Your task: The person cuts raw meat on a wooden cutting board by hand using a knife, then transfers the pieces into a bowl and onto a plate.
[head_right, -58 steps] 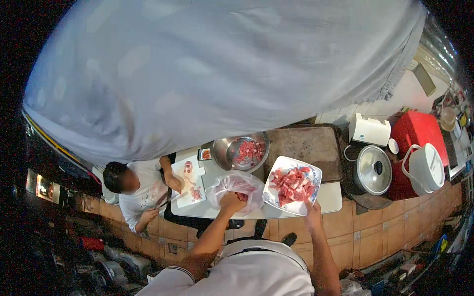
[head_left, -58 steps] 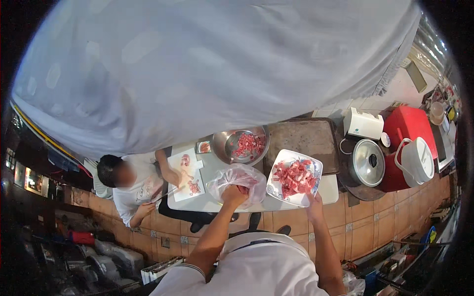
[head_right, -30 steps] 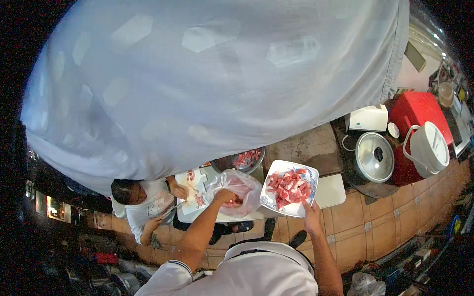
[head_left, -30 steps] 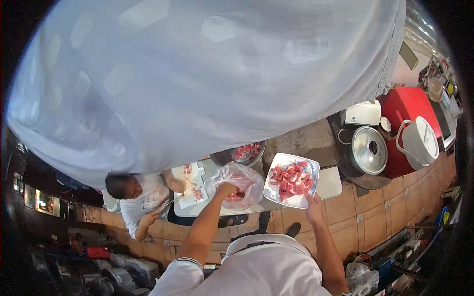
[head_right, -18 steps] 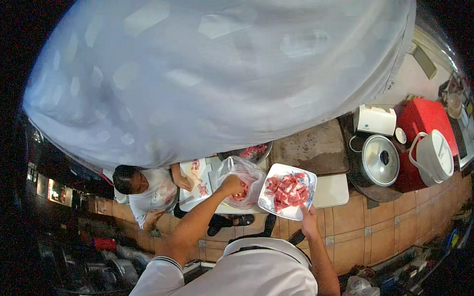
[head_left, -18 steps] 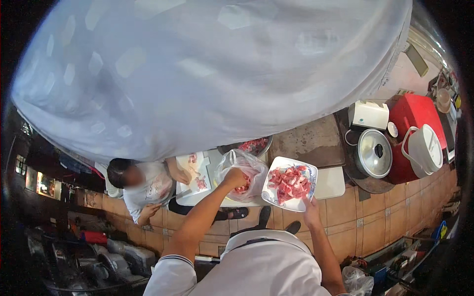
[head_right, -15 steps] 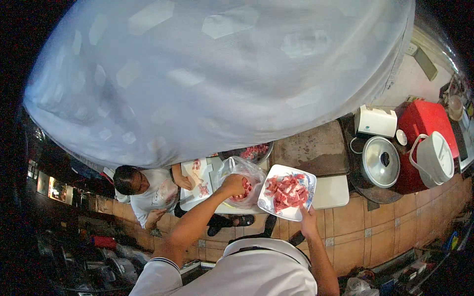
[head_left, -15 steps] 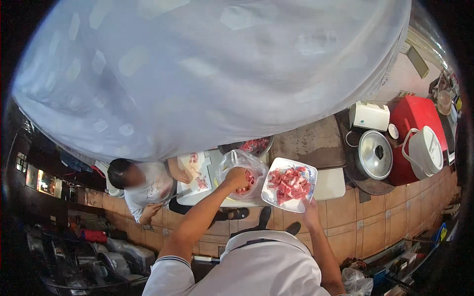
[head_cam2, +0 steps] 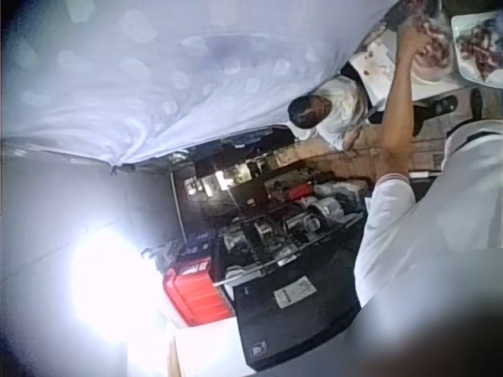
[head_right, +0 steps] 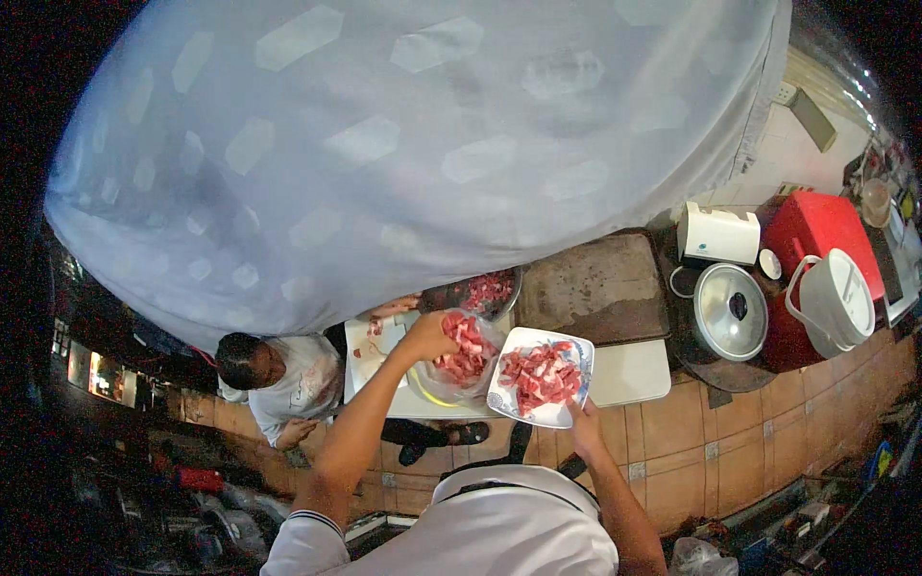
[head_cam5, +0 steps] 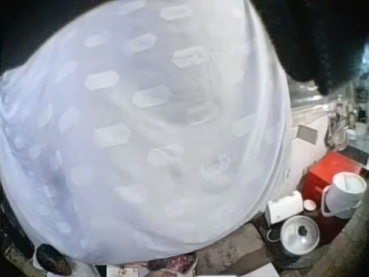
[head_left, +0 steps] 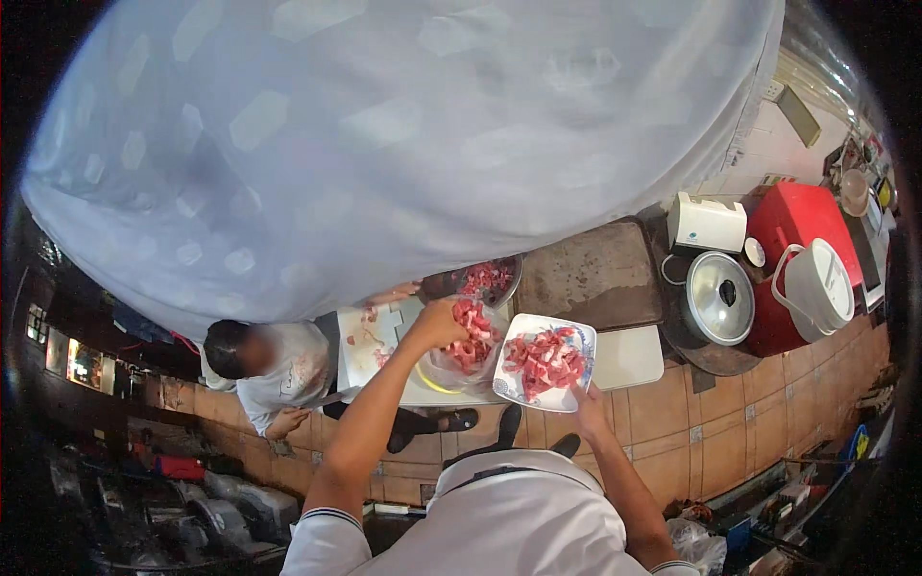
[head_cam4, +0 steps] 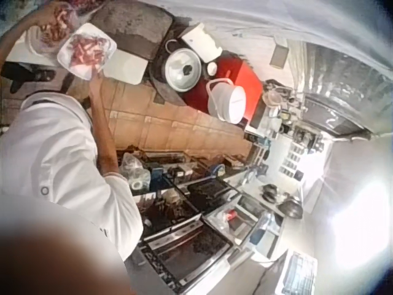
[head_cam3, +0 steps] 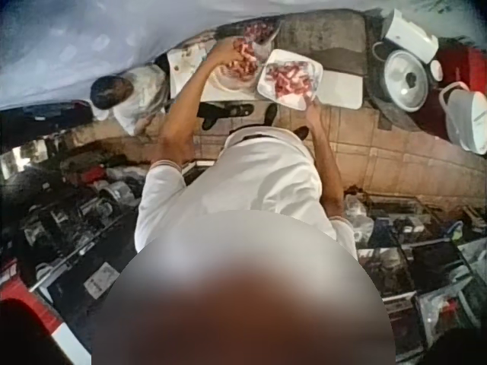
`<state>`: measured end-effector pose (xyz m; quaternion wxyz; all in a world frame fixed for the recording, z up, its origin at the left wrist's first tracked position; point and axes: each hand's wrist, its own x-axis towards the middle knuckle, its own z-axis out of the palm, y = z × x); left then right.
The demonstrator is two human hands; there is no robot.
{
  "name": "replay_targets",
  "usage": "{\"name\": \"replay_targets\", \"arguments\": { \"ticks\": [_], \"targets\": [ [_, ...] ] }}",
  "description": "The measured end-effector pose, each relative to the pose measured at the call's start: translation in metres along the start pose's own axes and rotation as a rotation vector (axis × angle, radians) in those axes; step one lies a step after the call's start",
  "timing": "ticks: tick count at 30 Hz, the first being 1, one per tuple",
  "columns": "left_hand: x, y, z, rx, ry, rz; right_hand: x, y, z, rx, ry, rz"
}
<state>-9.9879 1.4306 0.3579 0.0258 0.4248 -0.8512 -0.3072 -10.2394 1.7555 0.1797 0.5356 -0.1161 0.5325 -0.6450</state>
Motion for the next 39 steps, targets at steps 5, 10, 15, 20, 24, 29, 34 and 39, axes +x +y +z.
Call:
{"name": "replay_targets", "arguments": {
  "ticks": [5, 10, 15, 20, 24, 29, 34, 39],
  "targets": [
    [-0.008, 0.058, -0.038, -0.101, 0.054, 0.072, 0.019, -0.002, 0.018, -0.123, -0.001, -0.003],
    [-0.016, 0.103, -0.036, -0.095, 0.053, 0.225, 0.039, 0.006, 0.021, -0.180, -0.050, -0.078],
    [-0.017, 0.073, 0.067, -0.037, 0.177, 0.467, 0.033, -0.011, 0.052, -0.141, -0.077, -0.059],
    [-0.040, 0.084, 0.110, 0.010, 0.232, 0.508, 0.030, -0.010, 0.037, -0.122, 0.004, -0.112],
    [-0.032, 0.094, 0.128, 0.145, 0.294, 0.482, 0.051, -0.015, 0.023, -0.199, -0.019, -0.130],
    [-0.013, 0.112, 0.125, 0.094, 0.277, 0.415, 0.059, -0.016, 0.020, -0.023, -0.049, -0.096],
    [-0.029, 0.118, 0.121, -0.021, 0.296, 0.385, 0.042, -0.049, 0.036, -0.058, -0.024, -0.173],
    [-0.056, 0.084, 0.148, -0.099, 0.577, 0.307, 0.047, -0.023, 0.041, -0.292, -0.169, -0.221]
  ]
}}
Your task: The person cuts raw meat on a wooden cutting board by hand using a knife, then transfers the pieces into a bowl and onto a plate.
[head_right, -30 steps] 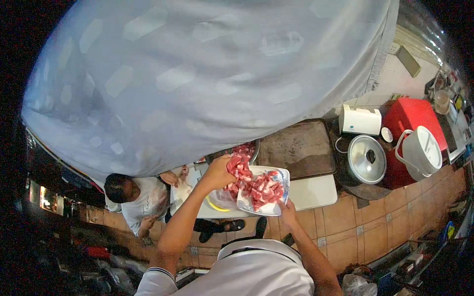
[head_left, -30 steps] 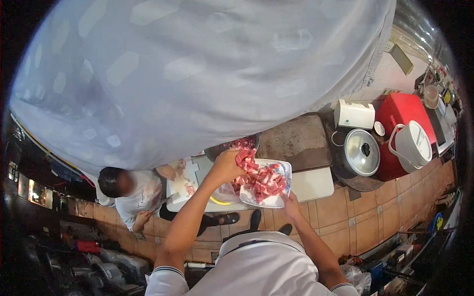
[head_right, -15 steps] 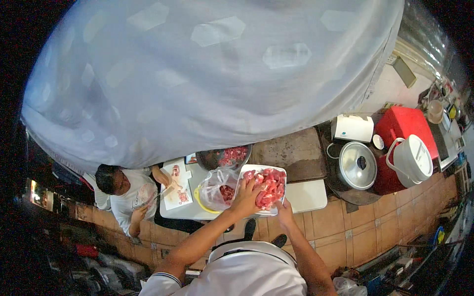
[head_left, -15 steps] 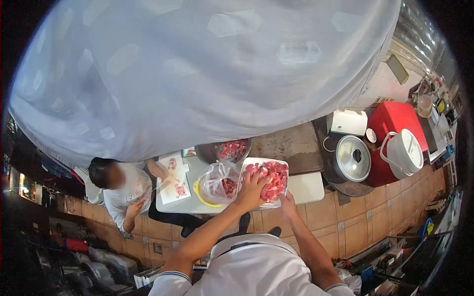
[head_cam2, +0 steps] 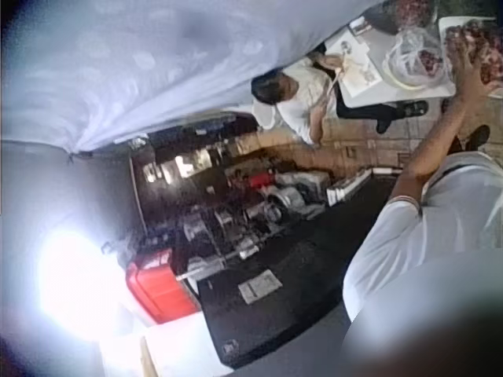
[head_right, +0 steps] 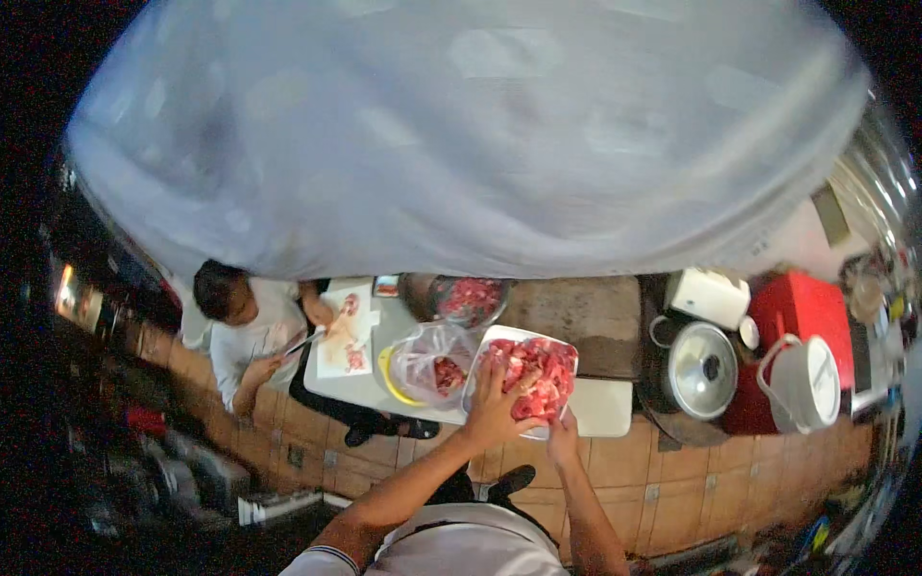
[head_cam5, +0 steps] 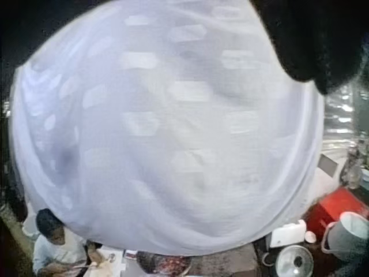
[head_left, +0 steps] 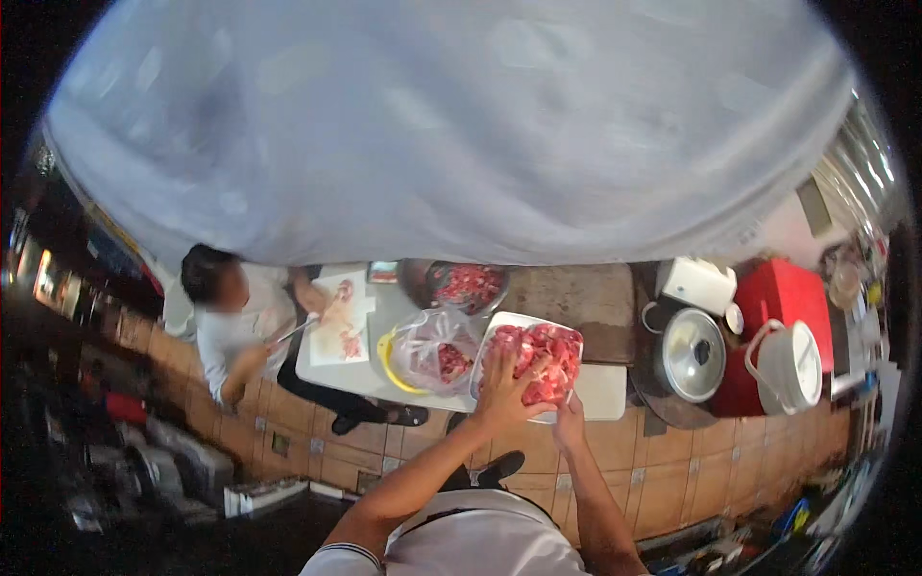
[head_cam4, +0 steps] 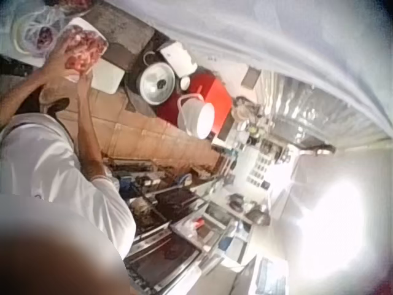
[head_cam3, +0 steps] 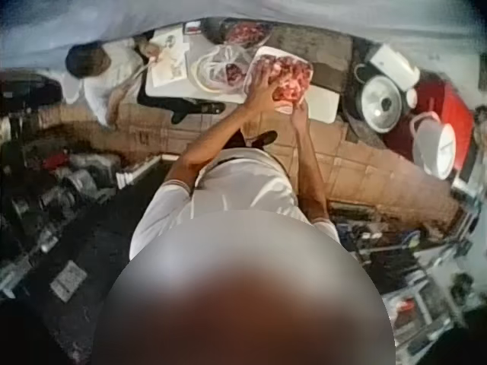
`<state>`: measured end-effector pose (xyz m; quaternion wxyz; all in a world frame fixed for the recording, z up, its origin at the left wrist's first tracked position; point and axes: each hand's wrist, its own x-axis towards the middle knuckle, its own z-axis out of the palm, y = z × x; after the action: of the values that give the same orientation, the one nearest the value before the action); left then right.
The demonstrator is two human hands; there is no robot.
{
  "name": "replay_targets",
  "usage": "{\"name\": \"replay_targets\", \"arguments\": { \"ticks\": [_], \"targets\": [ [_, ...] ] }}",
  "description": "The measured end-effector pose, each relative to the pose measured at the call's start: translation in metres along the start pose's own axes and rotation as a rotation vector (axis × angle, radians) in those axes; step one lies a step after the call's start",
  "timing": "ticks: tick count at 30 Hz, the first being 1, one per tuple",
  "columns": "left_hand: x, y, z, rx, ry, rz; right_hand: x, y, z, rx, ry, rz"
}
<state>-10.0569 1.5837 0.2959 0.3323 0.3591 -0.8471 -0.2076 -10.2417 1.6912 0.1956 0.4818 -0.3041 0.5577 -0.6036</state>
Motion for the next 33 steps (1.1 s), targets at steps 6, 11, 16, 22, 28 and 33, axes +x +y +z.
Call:
{"name": "replay_targets", "arguments": {
  "ticks": [6, 11, 16, 22, 28, 33],
  "targets": [
    [-0.142, -0.050, -0.130, 0.018, 0.095, -0.063, -0.108, 0.038, 0.128, 0.084, 0.025, 0.134],
    [-0.309, -0.091, -0.311, -0.004, 0.284, -0.142, -0.237, 0.032, 0.332, 0.071, -0.246, 0.059],
    [-0.493, -0.186, -0.518, 0.078, 0.443, -0.264, -0.342, 0.087, 0.584, 0.073, -0.424, 0.163],
    [-0.750, -0.340, -0.808, 0.194, 0.592, -0.370, -0.476, 0.217, 0.936, 0.047, -0.640, 0.296],
    [-0.956, -0.475, -1.093, 0.326, 0.602, -0.559, -0.628, 0.258, 1.320, -0.010, -0.878, 0.262],
    [-1.078, -0.576, -1.274, 0.428, 0.678, -0.715, -0.701, 0.299, 1.588, 0.041, -1.006, 0.423]
  ]
}}
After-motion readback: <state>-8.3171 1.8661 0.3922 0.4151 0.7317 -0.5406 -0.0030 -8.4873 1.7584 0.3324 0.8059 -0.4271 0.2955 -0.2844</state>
